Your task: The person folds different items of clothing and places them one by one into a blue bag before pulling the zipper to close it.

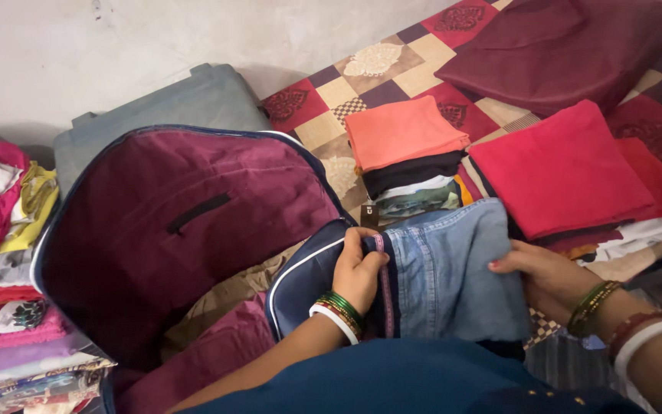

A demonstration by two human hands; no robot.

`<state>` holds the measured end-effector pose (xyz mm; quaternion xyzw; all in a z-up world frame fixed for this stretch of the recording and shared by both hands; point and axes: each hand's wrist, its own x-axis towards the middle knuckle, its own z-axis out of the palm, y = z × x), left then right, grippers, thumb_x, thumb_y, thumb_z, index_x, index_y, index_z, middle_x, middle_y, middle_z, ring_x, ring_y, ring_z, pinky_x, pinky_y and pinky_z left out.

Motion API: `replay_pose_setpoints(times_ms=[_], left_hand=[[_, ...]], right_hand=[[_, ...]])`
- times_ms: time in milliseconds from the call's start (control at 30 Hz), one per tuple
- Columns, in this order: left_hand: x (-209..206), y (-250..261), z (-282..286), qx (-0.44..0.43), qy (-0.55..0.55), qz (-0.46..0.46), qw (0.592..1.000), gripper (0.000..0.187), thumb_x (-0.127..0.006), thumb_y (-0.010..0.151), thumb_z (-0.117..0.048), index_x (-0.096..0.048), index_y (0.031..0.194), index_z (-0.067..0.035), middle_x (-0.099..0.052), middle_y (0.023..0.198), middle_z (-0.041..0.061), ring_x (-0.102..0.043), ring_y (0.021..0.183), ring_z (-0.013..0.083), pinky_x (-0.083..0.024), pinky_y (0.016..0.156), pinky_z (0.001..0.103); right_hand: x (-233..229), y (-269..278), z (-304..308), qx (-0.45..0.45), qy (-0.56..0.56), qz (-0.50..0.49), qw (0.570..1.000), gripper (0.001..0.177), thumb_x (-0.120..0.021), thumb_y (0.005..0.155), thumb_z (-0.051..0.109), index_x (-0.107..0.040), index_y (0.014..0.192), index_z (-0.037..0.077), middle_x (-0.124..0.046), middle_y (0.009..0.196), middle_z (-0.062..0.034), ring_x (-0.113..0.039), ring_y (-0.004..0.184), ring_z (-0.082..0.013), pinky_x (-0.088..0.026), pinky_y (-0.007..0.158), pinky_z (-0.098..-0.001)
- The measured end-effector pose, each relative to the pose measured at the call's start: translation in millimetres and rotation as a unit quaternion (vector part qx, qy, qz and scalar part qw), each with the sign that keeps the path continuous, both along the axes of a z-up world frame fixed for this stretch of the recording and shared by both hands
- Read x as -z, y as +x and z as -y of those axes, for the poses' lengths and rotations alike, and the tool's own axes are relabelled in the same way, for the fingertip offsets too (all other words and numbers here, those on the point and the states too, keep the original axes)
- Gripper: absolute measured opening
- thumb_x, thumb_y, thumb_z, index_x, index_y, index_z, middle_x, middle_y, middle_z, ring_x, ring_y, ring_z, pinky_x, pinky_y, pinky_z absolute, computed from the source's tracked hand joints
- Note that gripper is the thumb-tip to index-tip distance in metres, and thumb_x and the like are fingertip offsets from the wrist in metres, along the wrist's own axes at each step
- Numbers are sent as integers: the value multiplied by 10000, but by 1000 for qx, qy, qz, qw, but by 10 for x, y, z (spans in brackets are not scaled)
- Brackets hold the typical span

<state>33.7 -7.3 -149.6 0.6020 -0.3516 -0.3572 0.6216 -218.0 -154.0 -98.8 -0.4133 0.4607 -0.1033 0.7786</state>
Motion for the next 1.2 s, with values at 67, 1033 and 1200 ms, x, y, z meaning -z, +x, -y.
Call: replay_pose_setpoints(times_ms=[67, 1033, 1200], left_hand=[[126, 38, 23, -10, -5, -20, 1000, 301, -610, 868, -73, -549, 1163, -77, -620, 914, 42, -573, 847, 134, -499, 784, 282], [67, -275, -10, 27, 245, 207, 947, 867, -777, 794, -222, -320, 1510, -48, -633, 1240, 289, -639, 1159, 413, -503, 999, 421], [-492, 244, -174, 140, 97, 47, 984, 358, -611, 958, -162, -607, 1280, -7, -747, 1004, 166, -732, 819, 235, -604, 688, 356]], right_hand=[[-129, 111, -71, -11, 3, 37, 999, 482, -600, 849, 118, -603, 1323, 36, -727, 1119, -90, -690, 1014, -230, -539, 914, -456], [536, 166, -157, -152, -641, -244, 712, 620, -797, 711, 222, -624, 1303, 161, -535, 1435, -155, -473, 1348, -361, -387, 1101, -433], [578, 432, -276, -302, -511, -328, 735, 539, -786, 803, 324, -636, 1311, 225, -595, 1386, -87, -534, 1333, -299, -439, 1125, -393]])
